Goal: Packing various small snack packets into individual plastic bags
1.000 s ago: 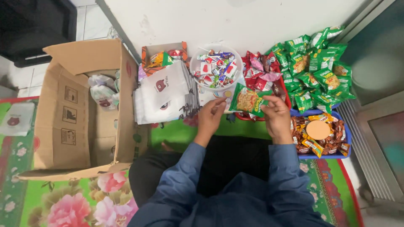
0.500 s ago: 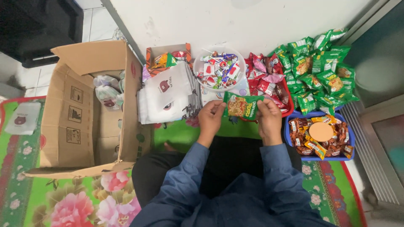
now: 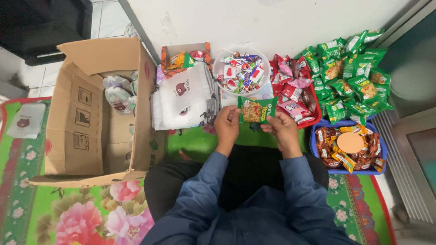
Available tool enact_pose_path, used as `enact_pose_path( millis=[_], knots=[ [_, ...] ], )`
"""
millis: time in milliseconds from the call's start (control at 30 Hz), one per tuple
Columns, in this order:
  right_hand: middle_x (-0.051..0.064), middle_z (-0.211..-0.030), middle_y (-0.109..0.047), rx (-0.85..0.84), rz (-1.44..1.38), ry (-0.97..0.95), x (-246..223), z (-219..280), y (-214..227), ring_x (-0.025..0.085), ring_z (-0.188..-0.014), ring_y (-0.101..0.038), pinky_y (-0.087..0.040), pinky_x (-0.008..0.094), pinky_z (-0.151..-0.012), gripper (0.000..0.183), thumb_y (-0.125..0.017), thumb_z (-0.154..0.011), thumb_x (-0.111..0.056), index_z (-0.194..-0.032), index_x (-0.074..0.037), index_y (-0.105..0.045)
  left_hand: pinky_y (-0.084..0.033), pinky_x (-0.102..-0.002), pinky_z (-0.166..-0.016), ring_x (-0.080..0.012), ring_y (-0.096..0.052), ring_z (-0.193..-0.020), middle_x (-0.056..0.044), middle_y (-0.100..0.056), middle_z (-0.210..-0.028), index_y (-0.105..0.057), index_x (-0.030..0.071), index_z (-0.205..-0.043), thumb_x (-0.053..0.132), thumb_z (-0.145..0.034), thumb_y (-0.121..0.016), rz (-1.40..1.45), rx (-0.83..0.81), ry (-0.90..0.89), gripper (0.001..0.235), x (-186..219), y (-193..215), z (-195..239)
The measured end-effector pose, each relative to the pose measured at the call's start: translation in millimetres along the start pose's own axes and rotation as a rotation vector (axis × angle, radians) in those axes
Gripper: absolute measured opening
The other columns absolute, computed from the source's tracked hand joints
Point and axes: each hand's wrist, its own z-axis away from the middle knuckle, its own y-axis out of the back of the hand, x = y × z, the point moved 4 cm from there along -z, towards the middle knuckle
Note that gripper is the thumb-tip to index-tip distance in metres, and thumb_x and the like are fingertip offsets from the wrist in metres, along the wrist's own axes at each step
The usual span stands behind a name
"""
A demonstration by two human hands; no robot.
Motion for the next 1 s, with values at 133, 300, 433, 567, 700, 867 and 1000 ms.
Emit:
enact_pose_path(
  millis=[133,300,433,567,700,867,1000],
  knots=[
    [0.012,-0.087,-0.074,0.065,0.044,0.036,-18,-3,-15,0.025,-0.075,-0.077,-0.066,0.034,-0.066,0.019,-0.072,-0.092,-0.008,-0.11,-0.004,-0.069,-0.053,-0.032,-0.067,-0.0184,-0.065,-0.066,-0.003,-0.074,-0.079,-0.076,0.019,-0.096,0.021,-0.089,-0.077,0.035,-0.015,0.084,0.007,-22,-6,-1],
    [0.013,-0.08,-0.069,0.084,0.383,0.354,-96,-50,-52,0.021,-0.07,-0.072,-0.062,0.031,-0.061,0.022,-0.078,-0.09,-0.006,-0.111,-0.007,-0.072,-0.058,-0.036,-0.083,-0.0225,-0.072,-0.091,-0.017,-0.072,-0.12,-0.056,0.014,-0.143,0.012,-0.09,-0.073,0.182,-0.325,0.287,0.055,-22,-9,-10],
    [0.006,-0.091,-0.068,0.068,0.786,0.499,-103,-135,-89,0.016,-0.074,-0.063,-0.055,0.031,-0.067,0.032,-0.077,-0.088,-0.015,-0.119,-0.023,-0.076,-0.058,-0.04,-0.091,-0.0293,-0.072,-0.106,-0.011,-0.068,-0.13,-0.048,0.023,-0.149,0.022,-0.09,-0.073,0.089,-0.422,0.298,0.065,-25,-7,5],
    [0.004,-0.1,-0.072,-0.019,1.005,0.491,-93,-195,-132,0.027,-0.09,-0.071,-0.056,0.039,-0.082,0.029,-0.073,-0.09,-0.018,-0.116,-0.03,-0.073,-0.058,-0.046,-0.091,-0.0384,-0.069,-0.109,-0.023,-0.066,-0.129,-0.051,0.012,-0.147,0.012,-0.09,-0.073,0.203,-0.481,0.282,0.062,-36,-2,23],
    [0.011,-0.102,-0.073,-0.075,1.103,0.407,-89,-210,-162,0.035,-0.103,-0.071,-0.056,0.046,-0.089,0.038,-0.076,-0.088,-0.017,-0.123,-0.027,-0.065,-0.059,-0.045,-0.088,-0.0372,-0.07,-0.106,-0.023,-0.067,-0.129,-0.057,0.013,-0.142,0.011,-0.09,-0.072,0.228,-0.497,0.33,0.055,-60,2,33],
    [0.017,-0.119,-0.07,-0.068,1.111,0.3,-65,-241,-176,0.038,-0.116,-0.066,-0.052,0.049,-0.099,0.046,-0.073,-0.089,-0.02,-0.131,-0.026,-0.052,-0.061,-0.038,-0.086,-0.0291,-0.072,-0.106,-0.015,-0.068,-0.131,-0.059,0.021,-0.143,0.013,-0.089,-0.075,0.209,-0.468,0.344,0.057,-71,7,27],
    [0.014,-0.125,-0.066,0.038,0.875,0.276,-41,-240,-172,0.036,-0.12,-0.065,-0.052,0.048,-0.104,0.063,-0.07,-0.087,-0.012,-0.143,-0.025,-0.043,-0.06,-0.042,-0.089,-0.0351,-0.07,-0.11,-0.02,-0.066,-0.132,-0.058,0.021,-0.144,0.015,-0.09,-0.074,0.213,-0.492,0.323,0.057,-69,4,25]
  ],
)
